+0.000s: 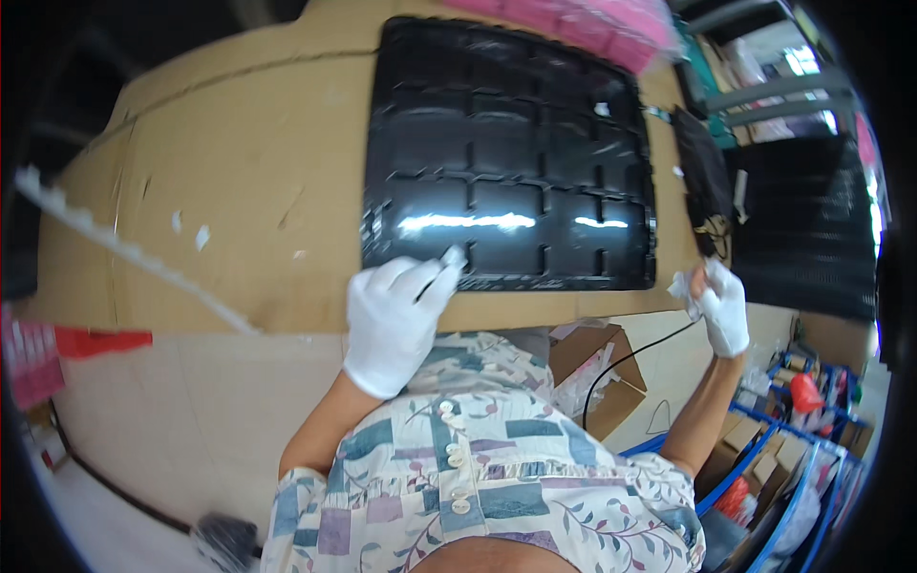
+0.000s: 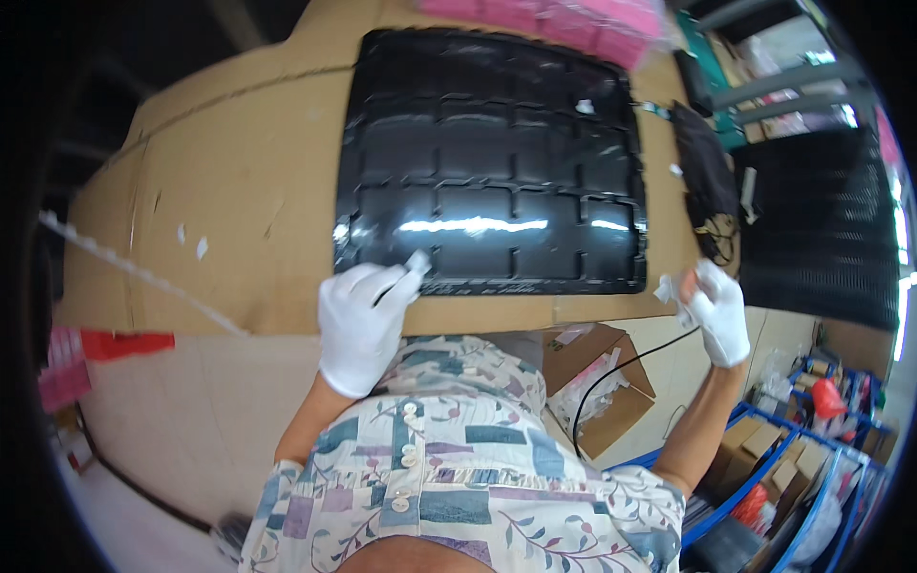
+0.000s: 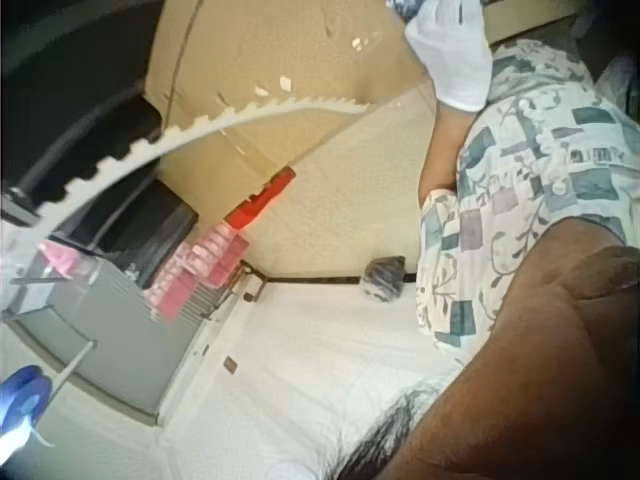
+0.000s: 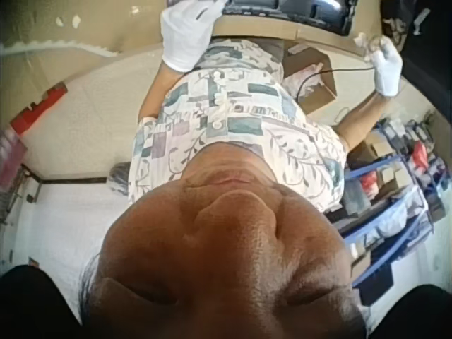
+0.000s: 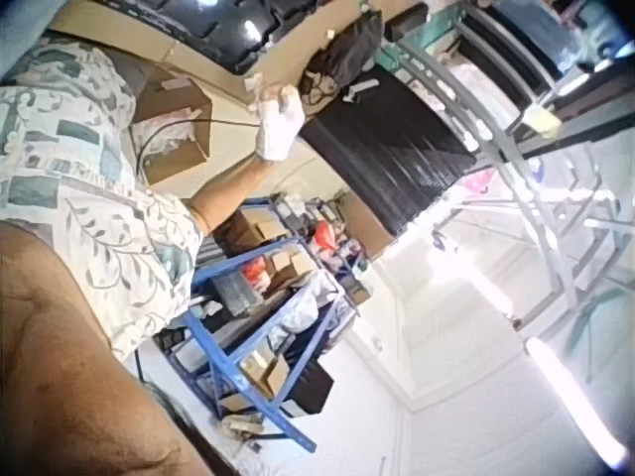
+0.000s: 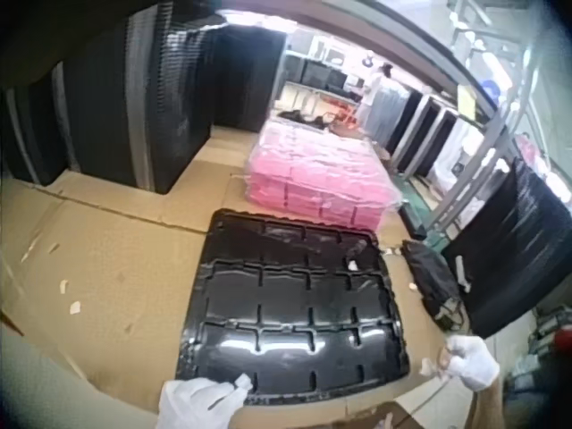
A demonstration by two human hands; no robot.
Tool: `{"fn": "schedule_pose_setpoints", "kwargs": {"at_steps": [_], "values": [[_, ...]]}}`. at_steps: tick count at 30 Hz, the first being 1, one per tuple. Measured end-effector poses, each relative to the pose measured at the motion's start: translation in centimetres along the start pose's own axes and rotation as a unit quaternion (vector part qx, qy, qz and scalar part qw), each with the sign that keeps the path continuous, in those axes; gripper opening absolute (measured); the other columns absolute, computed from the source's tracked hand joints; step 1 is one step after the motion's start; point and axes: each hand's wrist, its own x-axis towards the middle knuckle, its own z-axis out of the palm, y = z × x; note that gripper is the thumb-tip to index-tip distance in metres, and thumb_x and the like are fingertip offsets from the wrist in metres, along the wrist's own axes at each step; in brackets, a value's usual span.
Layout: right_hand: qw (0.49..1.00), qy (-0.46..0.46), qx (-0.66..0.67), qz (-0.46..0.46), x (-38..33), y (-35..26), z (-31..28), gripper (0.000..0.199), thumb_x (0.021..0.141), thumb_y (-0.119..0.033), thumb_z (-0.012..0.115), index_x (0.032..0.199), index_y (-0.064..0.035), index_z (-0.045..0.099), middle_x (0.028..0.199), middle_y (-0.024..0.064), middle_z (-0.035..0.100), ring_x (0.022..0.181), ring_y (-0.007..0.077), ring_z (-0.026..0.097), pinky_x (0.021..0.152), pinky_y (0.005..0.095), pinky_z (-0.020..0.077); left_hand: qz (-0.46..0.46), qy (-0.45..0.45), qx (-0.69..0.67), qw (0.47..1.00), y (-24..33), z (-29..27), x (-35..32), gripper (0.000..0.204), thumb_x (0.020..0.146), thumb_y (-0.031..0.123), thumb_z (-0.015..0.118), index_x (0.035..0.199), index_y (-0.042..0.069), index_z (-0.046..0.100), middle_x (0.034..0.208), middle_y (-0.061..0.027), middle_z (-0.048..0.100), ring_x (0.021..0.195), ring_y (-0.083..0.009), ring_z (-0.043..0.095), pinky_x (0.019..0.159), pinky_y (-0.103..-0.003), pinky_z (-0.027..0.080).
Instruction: The person assembles plastic trays by hand, applying adhesive strips to the trays and inserting foam padding.
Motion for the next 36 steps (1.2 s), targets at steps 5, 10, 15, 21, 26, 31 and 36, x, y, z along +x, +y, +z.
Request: {"fn": "schedule_pose_setpoints", "kwargs": {"at_steps": [5,10,15,21,26,31,36], "values": [[0.981,0.113,0.107,0.115,-11.0,13.7,-7.2,0.016,0.088,-0.020,0.068,0.084,-0.0056,0.062,0.073,0.0035,0.058,0.061,0.0128,0.056,0.055,0.0253,0.0440,-0.098,-0.094,-0.012,0.991,1.8,-2.0,1.7,0.038,0.078,0.015,0.078,0.114,0.009,0.066,0.090,-0.0052,0.066,0.088,-0.0278,0.059,0.079,-0.041,0.044],[0.782,-0.098,-0.471,0.397,-15.4,26.9,-4.6,0.027,0.089,-0.028,0.066,0.087,-0.0010,0.067,0.076,0.0195,0.066,0.067,0.0380,0.062,0.062,0.0418,0.0506,-0.093,-0.150,0.089,0.980,2.1,-1.0,5.3,0.034,0.080,0.026,0.078,0.109,0.010,0.069,0.088,-0.0046,0.065,0.086,-0.0266,0.059,0.076,-0.040,0.045],[0.901,0.311,-0.293,0.077,-6.9,10.0,-2.4,0.020,0.095,-0.019,0.060,0.099,-0.0011,0.068,0.083,0.0197,0.067,0.064,0.0364,0.059,0.063,0.0370,0.0501,-0.062,-0.182,0.071,0.979,2.7,0.2,6.3,0.018,0.084,0.022,0.073,0.094,0.009,0.068,0.082,-0.0101,0.061,0.075,-0.0301,0.061,0.066,-0.041,0.049],[0.910,0.169,-0.219,-0.309,15.5,-4.3,4.7,0.019,0.091,-0.020,0.066,0.099,-0.0034,0.068,0.092,0.0172,0.069,0.086,0.0363,0.066,0.075,0.0375,0.0521,-0.157,-0.175,-0.016,0.972,1.3,-0.9,5.3,0.012,0.086,0.014,0.069,0.095,0.008,0.067,0.089,-0.0104,0.062,0.081,-0.0308,0.063,0.071,-0.040,0.050],[0.925,0.047,-0.323,-0.195,21.5,-7.6,7.3,0.023,0.089,-0.029,0.064,0.100,-0.0088,0.070,0.101,0.0139,0.072,0.098,0.0354,0.067,0.088,0.0419,0.0506,-0.146,-0.219,-0.001,0.965,0.9,-1.1,5.5,0.011,0.084,0.009,0.069,0.094,0.007,0.065,0.091,-0.0111,0.061,0.084,-0.0312,0.063,0.073,-0.040,0.050],[0.945,0.068,-0.153,-0.282,21.1,-5.4,5.6,0.017,0.091,-0.017,0.059,0.095,-0.0017,0.064,0.095,0.0155,0.073,0.092,0.0303,0.070,0.081,0.0393,0.0527,-0.078,-0.167,0.010,0.983,-0.4,-1.4,5.1,0.008,0.083,0.002,0.065,0.090,0.005,0.062,0.091,-0.0121,0.060,0.084,-0.0331,0.062,0.073,-0.041,0.050],[0.979,0.056,0.109,-0.162,6.2,-1.0,-1.1,0.009,0.095,-0.010,0.055,0.093,-0.0011,0.054,0.082,0.0050,0.060,0.066,0.0101,0.055,0.064,0.0252,0.0456,-0.087,-0.049,-0.159,0.982,2.5,-1.4,6.6,0.014,0.083,-0.007,0.065,0.091,0.005,0.061,0.083,-0.0114,0.061,0.074,-0.0275,0.063,0.066,-0.034,0.052]]}}
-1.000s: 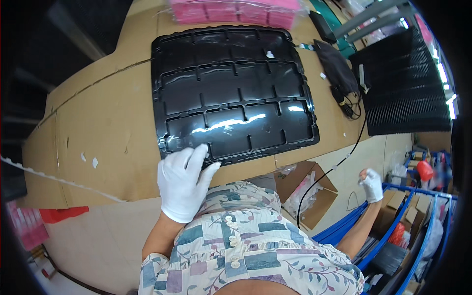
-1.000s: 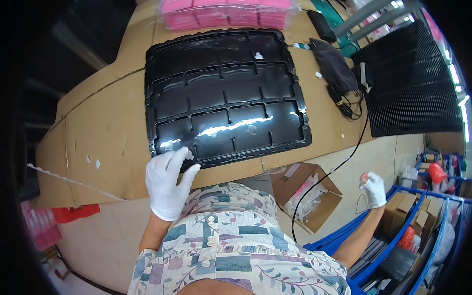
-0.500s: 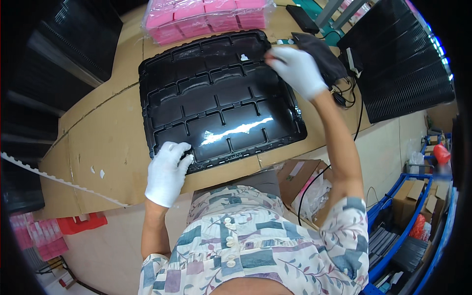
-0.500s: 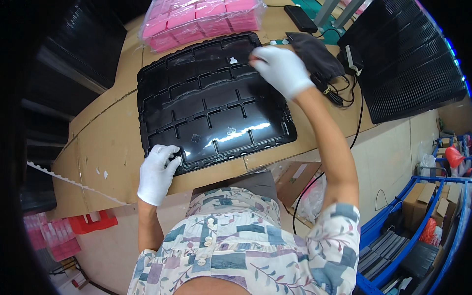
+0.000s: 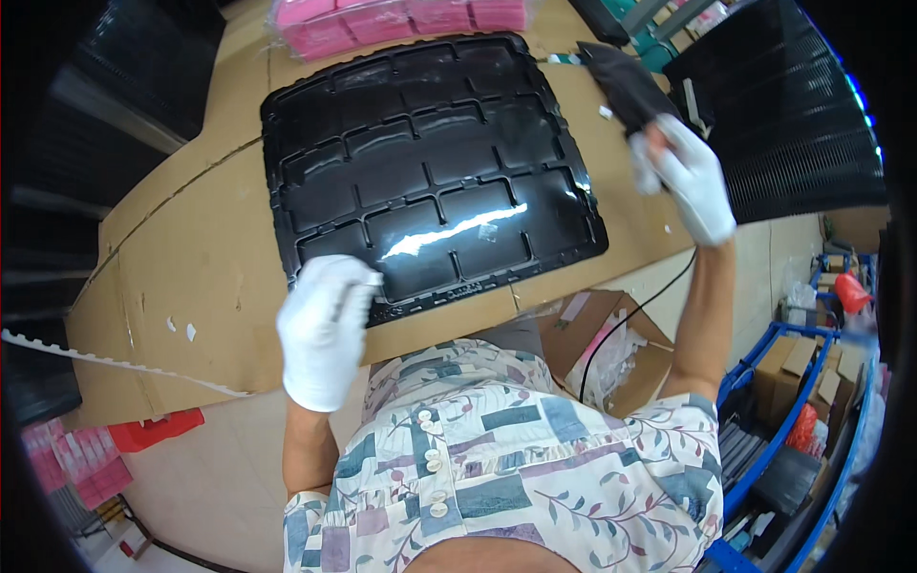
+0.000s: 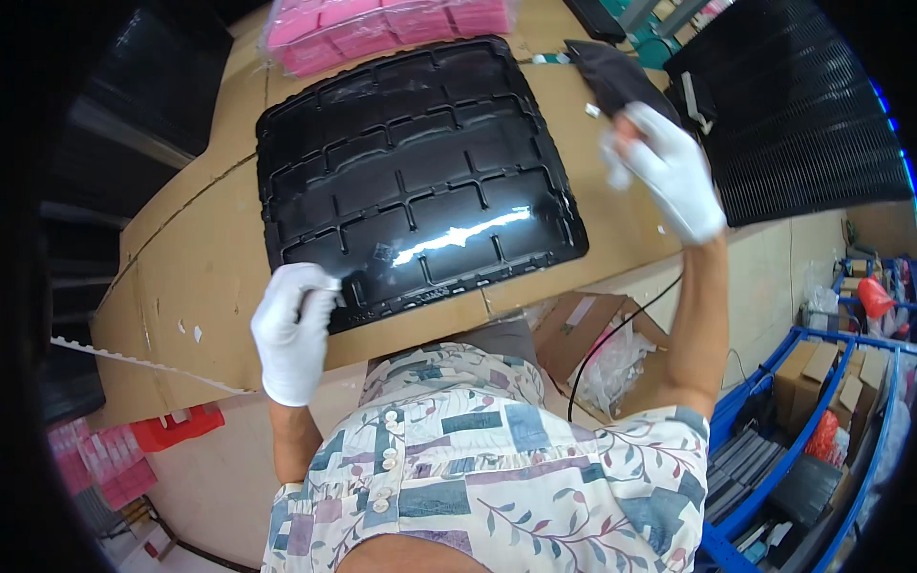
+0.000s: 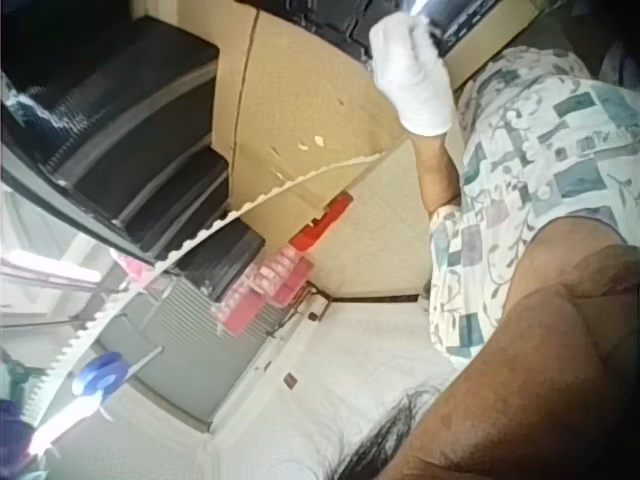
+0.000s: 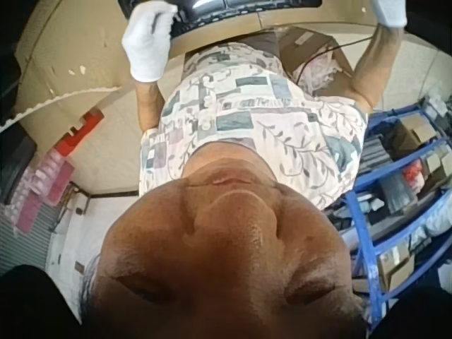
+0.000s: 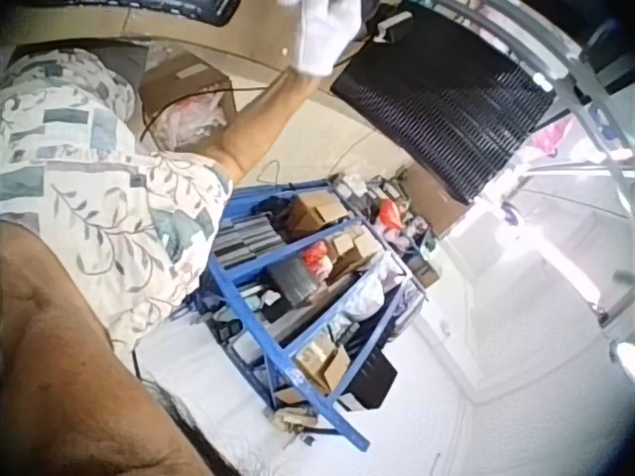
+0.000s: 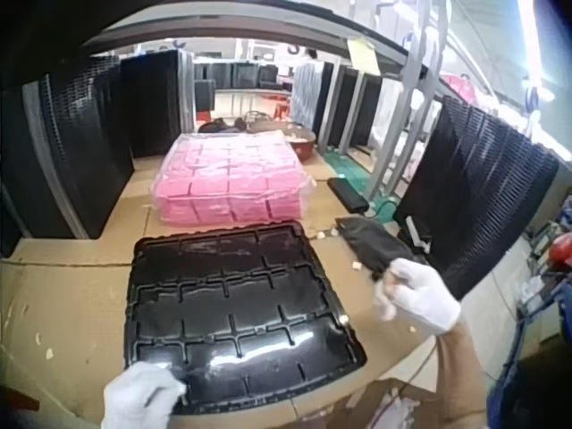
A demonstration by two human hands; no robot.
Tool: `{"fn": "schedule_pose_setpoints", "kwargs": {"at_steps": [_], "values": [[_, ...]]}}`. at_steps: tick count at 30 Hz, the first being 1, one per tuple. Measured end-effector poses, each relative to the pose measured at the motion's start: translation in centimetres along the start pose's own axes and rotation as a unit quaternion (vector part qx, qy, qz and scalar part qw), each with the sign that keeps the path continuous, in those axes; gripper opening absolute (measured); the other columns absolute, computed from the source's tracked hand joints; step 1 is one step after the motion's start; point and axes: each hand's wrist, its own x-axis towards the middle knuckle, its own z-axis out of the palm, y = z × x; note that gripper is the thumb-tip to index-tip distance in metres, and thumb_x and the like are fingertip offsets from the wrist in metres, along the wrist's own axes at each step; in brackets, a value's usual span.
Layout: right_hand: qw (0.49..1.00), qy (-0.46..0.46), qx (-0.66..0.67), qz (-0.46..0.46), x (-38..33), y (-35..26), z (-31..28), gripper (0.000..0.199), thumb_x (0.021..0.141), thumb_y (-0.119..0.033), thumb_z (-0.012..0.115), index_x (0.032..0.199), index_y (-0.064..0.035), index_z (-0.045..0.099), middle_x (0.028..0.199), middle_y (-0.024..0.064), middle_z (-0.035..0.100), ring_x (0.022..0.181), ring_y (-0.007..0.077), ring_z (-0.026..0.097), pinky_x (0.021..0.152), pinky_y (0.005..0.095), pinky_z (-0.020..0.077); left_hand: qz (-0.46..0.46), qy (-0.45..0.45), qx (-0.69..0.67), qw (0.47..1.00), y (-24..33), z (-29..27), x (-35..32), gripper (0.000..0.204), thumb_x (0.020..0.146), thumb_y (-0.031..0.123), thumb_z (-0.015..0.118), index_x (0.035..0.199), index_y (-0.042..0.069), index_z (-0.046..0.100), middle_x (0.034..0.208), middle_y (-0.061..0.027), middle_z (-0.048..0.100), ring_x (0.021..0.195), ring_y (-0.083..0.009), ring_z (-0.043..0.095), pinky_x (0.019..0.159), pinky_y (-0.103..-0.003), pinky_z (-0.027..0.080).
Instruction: The person assembles plastic trays by hand, applying adhesive strips to the trays and inserting foam padding.
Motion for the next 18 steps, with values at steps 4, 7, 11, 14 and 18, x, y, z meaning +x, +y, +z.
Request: {"fn": "schedule_pose_setpoints", "kwargs": {"at_steps": [4,7,11,14,18], "values": [[0.979,0.130,0.009,0.157,-13.1,3.4,-5.7,0.020,0.091,-0.010,0.059,0.108,0.0015,0.060,0.076,0.0028,0.057,0.064,0.0104,0.054,0.062,0.0247,0.0449,0.185,-0.179,-0.171,0.951,5.1,7.3,2.0,0.015,0.081,-0.001,0.061,0.093,0.007,0.064,0.084,-0.0100,0.064,0.077,-0.0286,0.065,0.069,-0.036,0.054],[0.954,0.157,-0.049,0.252,-21.4,7.5,-8.4,0.012,0.088,-0.010,0.063,0.091,0.0011,0.067,0.074,0.0018,0.060,0.067,0.0117,0.059,0.064,0.0264,0.0476,0.273,-0.329,-0.214,0.878,8.4,14.5,1.8,0.020,0.080,0.002,0.065,0.099,0.009,0.065,0.089,-0.0072,0.064,0.081,-0.0291,0.065,0.072,-0.037,0.054],[0.950,0.022,-0.145,0.274,-32.2,16.6,-10.0,0.013,0.084,-0.012,0.067,0.092,-0.0021,0.071,0.081,0.0080,0.072,0.068,0.0196,0.064,0.066,0.0329,0.0525,0.323,-0.376,-0.252,0.831,13.4,25.4,-1.4,0.023,0.081,0.012,0.064,0.103,0.008,0.065,0.095,-0.0107,0.064,0.087,-0.0358,0.066,0.080,-0.043,0.054],[0.612,-0.180,-0.589,0.496,-35.0,19.5,-8.6,0.026,0.087,-0.013,0.065,0.110,-0.0024,0.070,0.103,0.0182,0.073,0.091,0.0370,0.069,0.079,0.0385,0.0555,0.466,-0.240,-0.057,0.850,13.4,30.3,-6.1,0.030,0.077,0.018,0.066,0.103,0.002,0.067,0.105,-0.0144,0.065,0.096,-0.0355,0.065,0.081,-0.044,0.053],[0.824,0.350,-0.390,0.214,-28.5,13.9,-8.3,0.027,0.093,-0.007,0.058,0.118,-0.0009,0.066,0.106,0.0190,0.072,0.096,0.0258,0.071,0.084,0.0335,0.0545,0.477,-0.442,0.055,0.758,14.0,27.2,-4.2,0.020,0.078,0.017,0.062,0.087,0.001,0.070,0.094,-0.0130,0.067,0.091,-0.0298,0.066,0.075,-0.039,0.053]]}}
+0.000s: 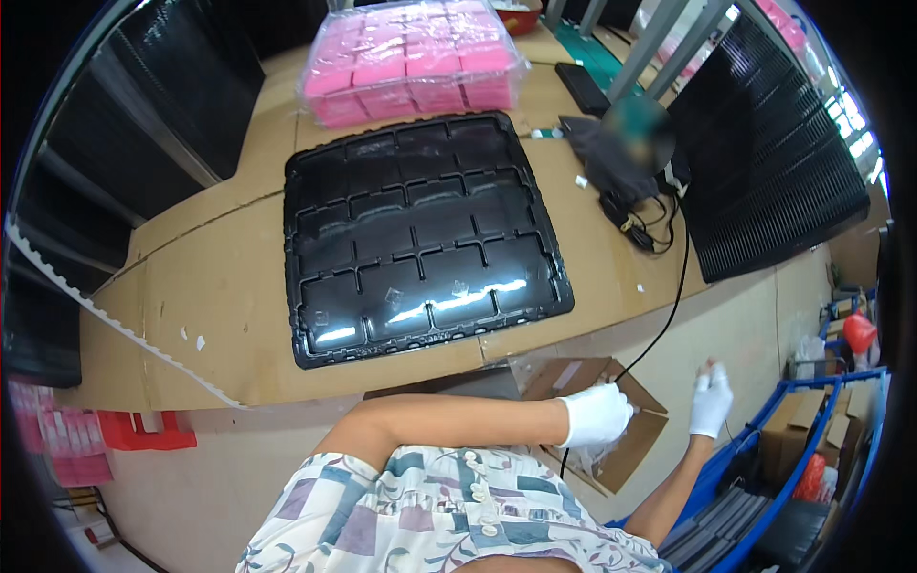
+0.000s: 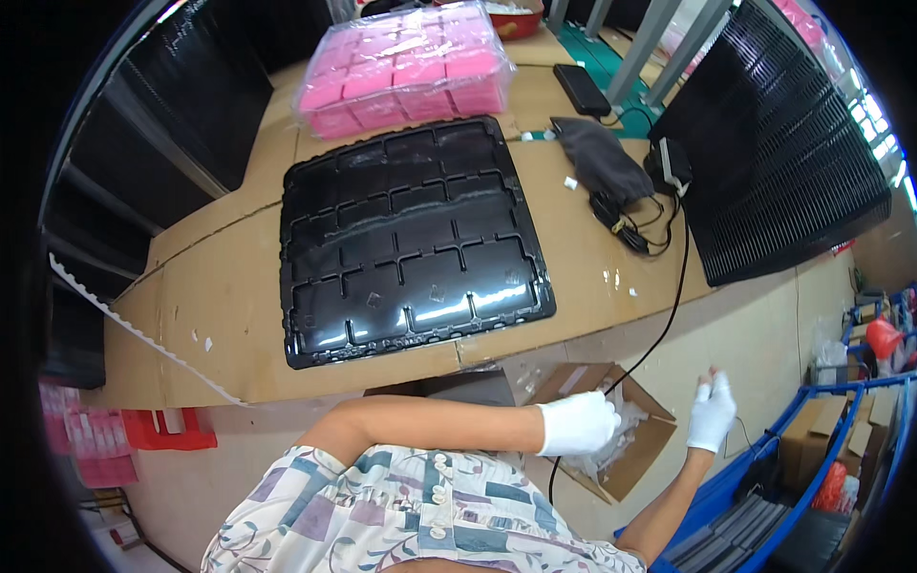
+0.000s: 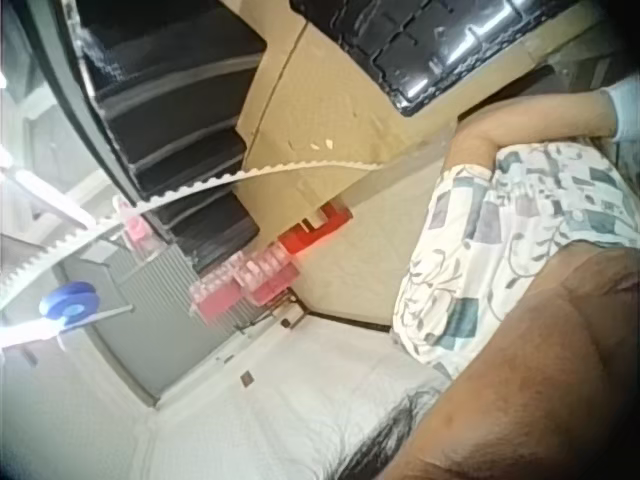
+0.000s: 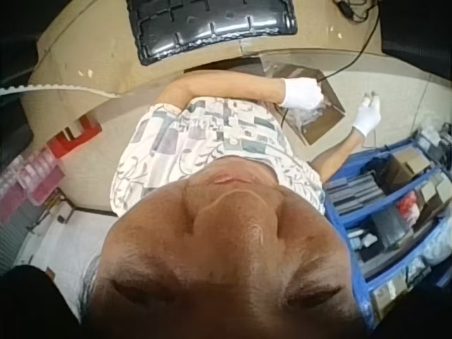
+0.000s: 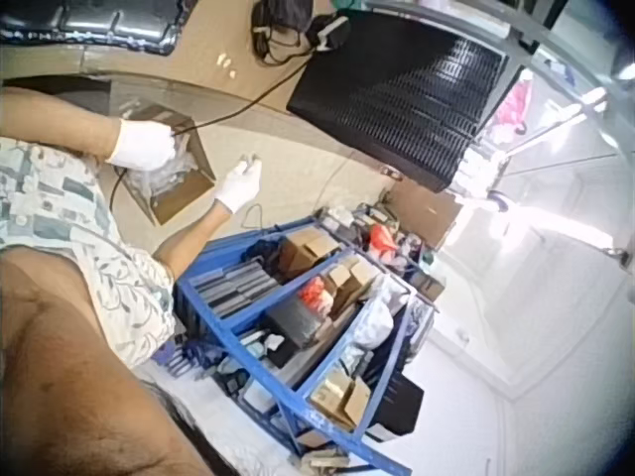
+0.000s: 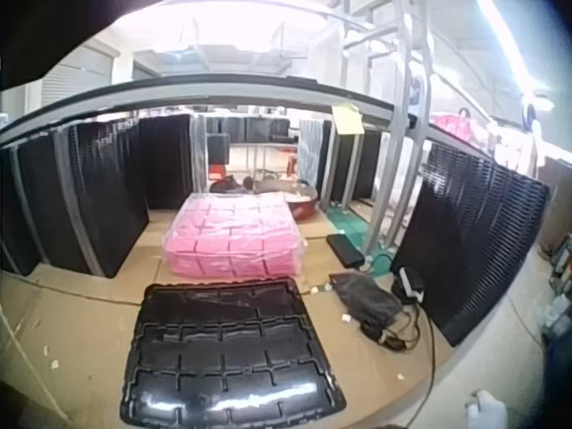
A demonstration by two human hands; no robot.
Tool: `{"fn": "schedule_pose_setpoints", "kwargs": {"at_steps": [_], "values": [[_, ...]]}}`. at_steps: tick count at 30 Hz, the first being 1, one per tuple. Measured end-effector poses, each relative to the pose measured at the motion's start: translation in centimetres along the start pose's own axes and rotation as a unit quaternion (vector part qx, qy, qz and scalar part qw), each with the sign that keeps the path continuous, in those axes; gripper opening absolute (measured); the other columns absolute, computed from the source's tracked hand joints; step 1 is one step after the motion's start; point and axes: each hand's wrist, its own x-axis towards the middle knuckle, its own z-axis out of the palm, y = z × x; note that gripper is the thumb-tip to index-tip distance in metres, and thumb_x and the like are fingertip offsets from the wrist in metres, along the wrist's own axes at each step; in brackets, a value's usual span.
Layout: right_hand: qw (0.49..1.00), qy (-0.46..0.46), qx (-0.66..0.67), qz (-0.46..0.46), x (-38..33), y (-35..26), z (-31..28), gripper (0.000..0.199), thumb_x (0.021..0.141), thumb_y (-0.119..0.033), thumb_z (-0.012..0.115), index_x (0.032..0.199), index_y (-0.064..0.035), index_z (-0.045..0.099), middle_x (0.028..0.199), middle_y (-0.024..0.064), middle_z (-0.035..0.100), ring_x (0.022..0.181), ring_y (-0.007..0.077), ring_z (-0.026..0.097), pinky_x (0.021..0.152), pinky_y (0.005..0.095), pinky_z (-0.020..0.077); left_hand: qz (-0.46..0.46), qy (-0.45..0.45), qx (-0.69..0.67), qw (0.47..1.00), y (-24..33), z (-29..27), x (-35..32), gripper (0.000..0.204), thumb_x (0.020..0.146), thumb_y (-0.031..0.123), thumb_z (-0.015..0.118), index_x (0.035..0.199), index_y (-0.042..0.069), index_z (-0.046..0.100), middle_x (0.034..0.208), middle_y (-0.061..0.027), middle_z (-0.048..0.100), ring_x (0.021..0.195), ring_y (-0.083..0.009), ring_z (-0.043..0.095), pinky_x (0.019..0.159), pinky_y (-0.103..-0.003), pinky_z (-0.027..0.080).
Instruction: The person assembles plastic trays by hand, applying adhesive strips to the trays and inserting foam padding.
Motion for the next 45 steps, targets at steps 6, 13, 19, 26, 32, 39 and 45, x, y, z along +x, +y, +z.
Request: {"fn": "schedule_pose_setpoints", "kwargs": {"at_steps": [6,13,19,26,32,39,45], "values": [[0.860,-0.007,0.275,-0.430,9.3,-30.8,0.0,0.017,0.086,0.000,0.065,0.103,-0.0017,0.069,0.090,0.0123,0.068,0.079,0.0274,0.066,0.074,0.0332,0.0521,-0.142,0.175,0.010,0.974,-3.2,-10.6,-10.5,0.009,0.082,0.015,0.059,0.081,0.007,0.064,0.078,-0.0092,0.059,0.074,-0.0282,0.062,0.066,-0.040,0.050],[0.855,-0.049,0.135,-0.498,24.4,-50.4,15.8,0.020,0.085,-0.025,0.068,0.096,-0.0095,0.074,0.095,0.0176,0.070,0.092,0.0355,0.067,0.083,0.0451,0.0510,-0.302,0.254,0.043,0.918,-1.1,-16.7,-20.3,0.013,0.083,0.017,0.071,0.079,0.009,0.062,0.080,-0.0053,0.063,0.072,-0.0254,0.062,0.066,-0.036,0.049],[0.846,-0.187,0.085,-0.492,26.4,-53.6,18.8,0.025,0.081,-0.026,0.073,0.097,-0.0078,0.075,0.094,0.0167,0.072,0.090,0.0330,0.069,0.082,0.0398,0.0519,-0.390,0.311,-0.048,0.865,-1.6,-17.7,-26.7,0.011,0.084,0.019,0.071,0.079,0.010,0.067,0.083,-0.0038,0.067,0.077,-0.0260,0.065,0.070,-0.037,0.052],[0.859,-0.197,0.123,-0.457,25.5,-54.5,18.8,0.026,0.083,-0.024,0.072,0.099,-0.0043,0.073,0.095,0.0155,0.072,0.090,0.0301,0.069,0.082,0.0379,0.0523,-0.381,0.317,-0.101,0.863,-6.7,-20.3,-27.3,0.014,0.087,0.018,0.069,0.079,0.006,0.068,0.086,-0.0084,0.068,0.084,-0.0294,0.065,0.074,-0.040,0.052],[0.857,-0.168,0.122,-0.471,25.7,-54.6,19.9,0.027,0.081,-0.024,0.075,0.099,-0.0037,0.073,0.095,0.0158,0.072,0.088,0.0286,0.069,0.082,0.0369,0.0527,-0.408,0.286,-0.165,0.851,-8.7,-20.0,-28.0,0.015,0.088,0.020,0.067,0.087,0.006,0.071,0.091,-0.0083,0.069,0.087,-0.0279,0.066,0.077,-0.037,0.053],[0.830,-0.286,0.206,-0.433,27.2,-54.9,20.7,0.026,0.082,-0.020,0.077,0.099,-0.0006,0.073,0.091,0.0136,0.073,0.084,0.0207,0.069,0.079,0.0324,0.0513,-0.422,0.278,-0.198,0.840,-10.3,-19.9,-28.6,0.018,0.089,0.020,0.067,0.086,0.003,0.070,0.089,-0.0101,0.068,0.082,-0.0301,0.066,0.075,-0.037,0.053],[0.815,-0.357,0.223,-0.398,29.4,-56.5,20.2,0.024,0.085,-0.016,0.074,0.101,0.0007,0.075,0.094,0.0093,0.074,0.087,0.0172,0.067,0.085,0.0300,0.0506,-0.430,0.261,-0.257,0.825,-11.7,-20.2,-28.8,0.022,0.091,0.022,0.066,0.089,0.000,0.070,0.085,-0.0116,0.067,0.078,-0.0266,0.066,0.074,-0.034,0.052]]}}
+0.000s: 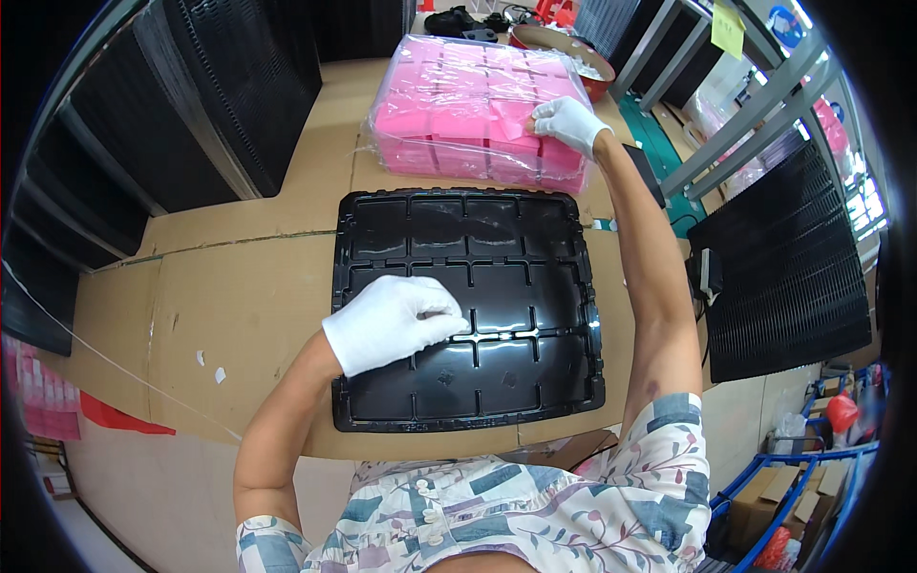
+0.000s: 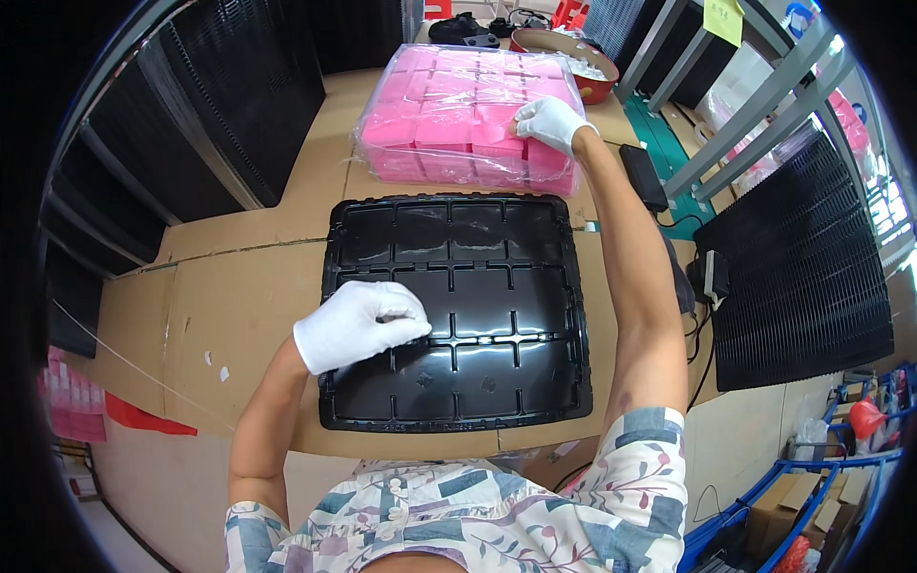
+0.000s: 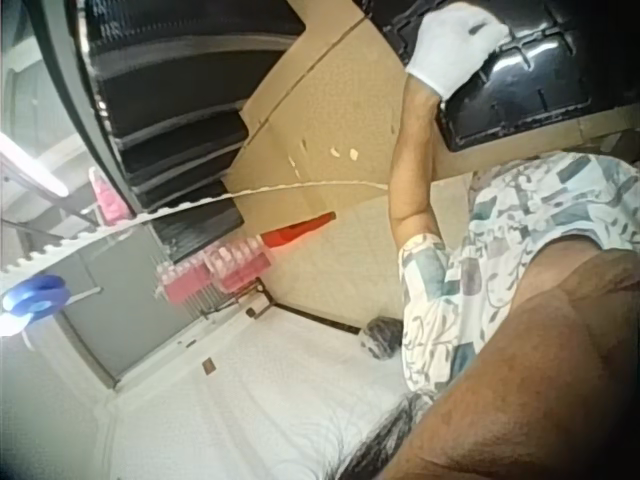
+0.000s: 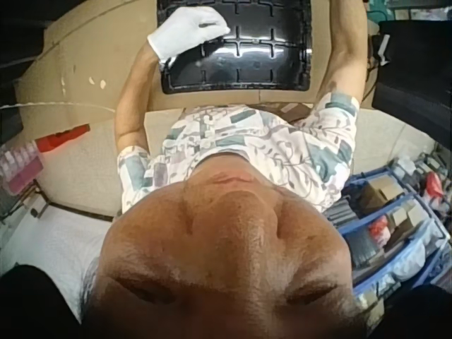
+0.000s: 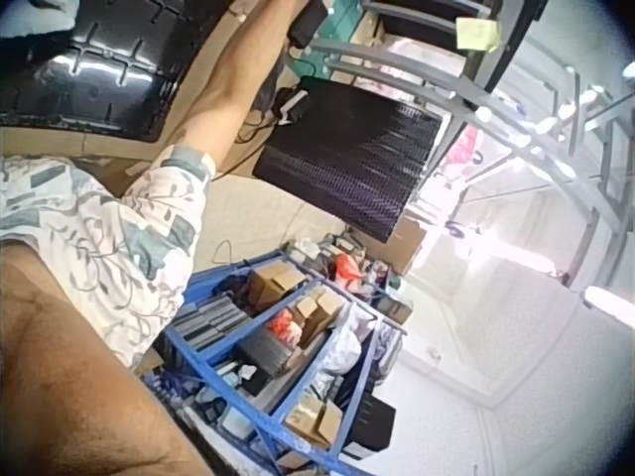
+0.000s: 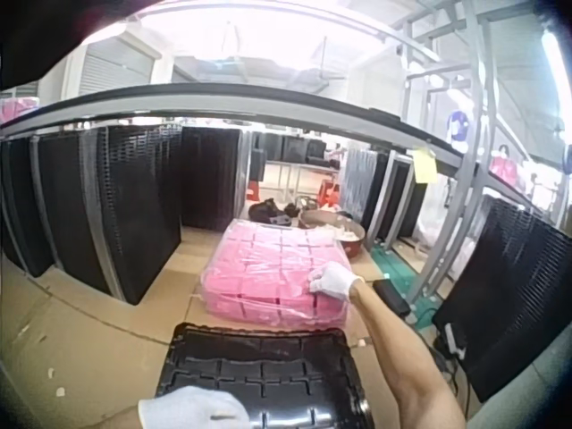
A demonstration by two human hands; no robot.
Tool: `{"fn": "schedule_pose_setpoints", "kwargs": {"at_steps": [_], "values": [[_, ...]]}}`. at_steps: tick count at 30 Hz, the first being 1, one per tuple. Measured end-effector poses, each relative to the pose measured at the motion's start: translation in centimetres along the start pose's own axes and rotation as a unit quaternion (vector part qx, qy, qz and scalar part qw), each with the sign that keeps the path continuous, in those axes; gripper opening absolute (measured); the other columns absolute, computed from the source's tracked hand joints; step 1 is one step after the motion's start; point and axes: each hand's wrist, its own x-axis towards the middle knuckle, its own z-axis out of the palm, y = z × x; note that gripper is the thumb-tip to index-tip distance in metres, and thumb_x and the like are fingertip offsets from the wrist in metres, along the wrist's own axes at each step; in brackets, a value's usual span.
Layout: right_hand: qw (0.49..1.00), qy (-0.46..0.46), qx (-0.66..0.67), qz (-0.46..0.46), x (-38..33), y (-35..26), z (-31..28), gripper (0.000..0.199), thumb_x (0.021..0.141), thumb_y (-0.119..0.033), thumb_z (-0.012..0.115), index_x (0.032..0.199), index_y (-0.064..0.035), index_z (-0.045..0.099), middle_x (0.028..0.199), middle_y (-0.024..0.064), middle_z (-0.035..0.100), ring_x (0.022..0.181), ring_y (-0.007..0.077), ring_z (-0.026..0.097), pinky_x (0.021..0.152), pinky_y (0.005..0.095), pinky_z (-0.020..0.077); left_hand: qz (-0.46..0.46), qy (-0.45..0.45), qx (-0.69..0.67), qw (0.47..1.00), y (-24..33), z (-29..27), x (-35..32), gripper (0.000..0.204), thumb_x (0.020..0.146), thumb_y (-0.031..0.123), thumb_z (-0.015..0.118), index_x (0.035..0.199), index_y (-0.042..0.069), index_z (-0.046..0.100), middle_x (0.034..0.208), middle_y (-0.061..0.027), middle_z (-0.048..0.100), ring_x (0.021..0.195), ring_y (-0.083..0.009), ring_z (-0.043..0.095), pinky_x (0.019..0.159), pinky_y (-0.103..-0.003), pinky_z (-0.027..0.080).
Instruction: The person assembles plastic trays by hand, applying adhesive strips to the trays and inserting foam padding.
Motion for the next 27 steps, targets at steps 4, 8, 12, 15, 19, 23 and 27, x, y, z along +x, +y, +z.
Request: {"fn": "schedule_pose_setpoints", "kwargs": {"at_steps": [4,8,12,15,19,23,27], "values": [[0.988,0.111,0.087,-0.060,0.3,-4.0,-2.0,0.022,0.087,-0.020,0.067,0.096,-0.0011,0.075,0.088,0.0094,0.071,0.084,0.0176,0.066,0.082,0.0288,0.0507,-0.088,-0.050,-0.079,0.992,-0.4,-0.7,2.3,0.018,0.092,0.017,0.068,0.093,-0.001,0.072,0.091,-0.0051,0.070,0.083,-0.0123,0.065,0.078,-0.027,0.052],[0.957,0.137,-0.225,-0.118,0.4,-5.3,-3.6,0.027,0.090,-0.028,0.064,0.101,-0.0051,0.075,0.097,0.0119,0.073,0.091,0.0300,0.068,0.085,0.0357,0.0504,-0.056,-0.047,-0.362,0.929,-1.0,0.7,5.9,0.030,0.097,0.029,0.064,0.114,0.004,0.067,0.097,-0.0047,0.068,0.085,-0.0123,0.064,0.081,-0.029,0.053],[0.986,0.140,-0.022,-0.087,-2.8,-7.4,-4.3,0.025,0.095,-0.023,0.061,0.101,-0.0012,0.072,0.084,0.0064,0.068,0.079,0.0185,0.062,0.075,0.0310,0.0495,-0.042,-0.018,-0.614,0.788,-4.5,0.3,9.6,0.076,0.097,0.053,0.055,0.147,0.000,0.035,0.128,-0.0175,0.056,0.105,-0.0241,0.064,0.087,-0.036,0.055],[0.959,0.156,-0.184,-0.152,-6.8,-8.0,-3.7,0.020,0.097,-0.017,0.063,0.095,0.0010,0.069,0.080,0.0020,0.064,0.074,0.0114,0.058,0.072,0.0276,0.0478,-0.025,0.072,-0.700,0.710,-5.7,-1.4,10.3,0.110,0.084,0.079,0.050,0.153,-0.003,0.022,0.151,-0.0255,0.035,0.124,-0.0368,0.053,0.096,-0.045,0.051],[0.966,0.098,-0.116,-0.208,-12.6,-6.3,-1.3,0.015,0.091,-0.013,0.069,0.091,0.0011,0.066,0.079,0.0101,0.061,0.075,0.0202,0.059,0.073,0.0307,0.0483,-0.045,0.188,-0.701,0.687,-5.8,-3.8,9.2,0.115,0.077,0.084,0.055,0.152,0.002,0.025,0.153,-0.0257,0.028,0.132,-0.0436,0.042,0.093,-0.049,0.050],[0.956,0.083,-0.181,-0.214,-16.0,-4.9,1.5,0.009,0.085,-0.012,0.071,0.086,-0.0045,0.067,0.080,0.0131,0.062,0.077,0.0307,0.063,0.071,0.0392,0.0511,-0.078,0.212,-0.611,0.759,-6.5,-4.1,8.7,0.063,0.091,0.052,0.065,0.133,0.008,0.052,0.126,-0.0102,0.058,0.109,-0.0256,0.060,0.083,-0.040,0.055],[0.926,0.250,-0.181,-0.218,-19.2,-6.8,4.8,0.021,0.086,-0.023,0.072,0.091,-0.0028,0.066,0.083,0.0142,0.065,0.079,0.0287,0.066,0.069,0.0388,0.0516,-0.074,0.222,-0.550,0.802,-8.0,-3.9,8.1,0.028,0.094,0.022,0.068,0.120,0.012,0.063,0.105,0.0022,0.068,0.093,-0.0106,0.065,0.074,-0.030,0.055]]}}
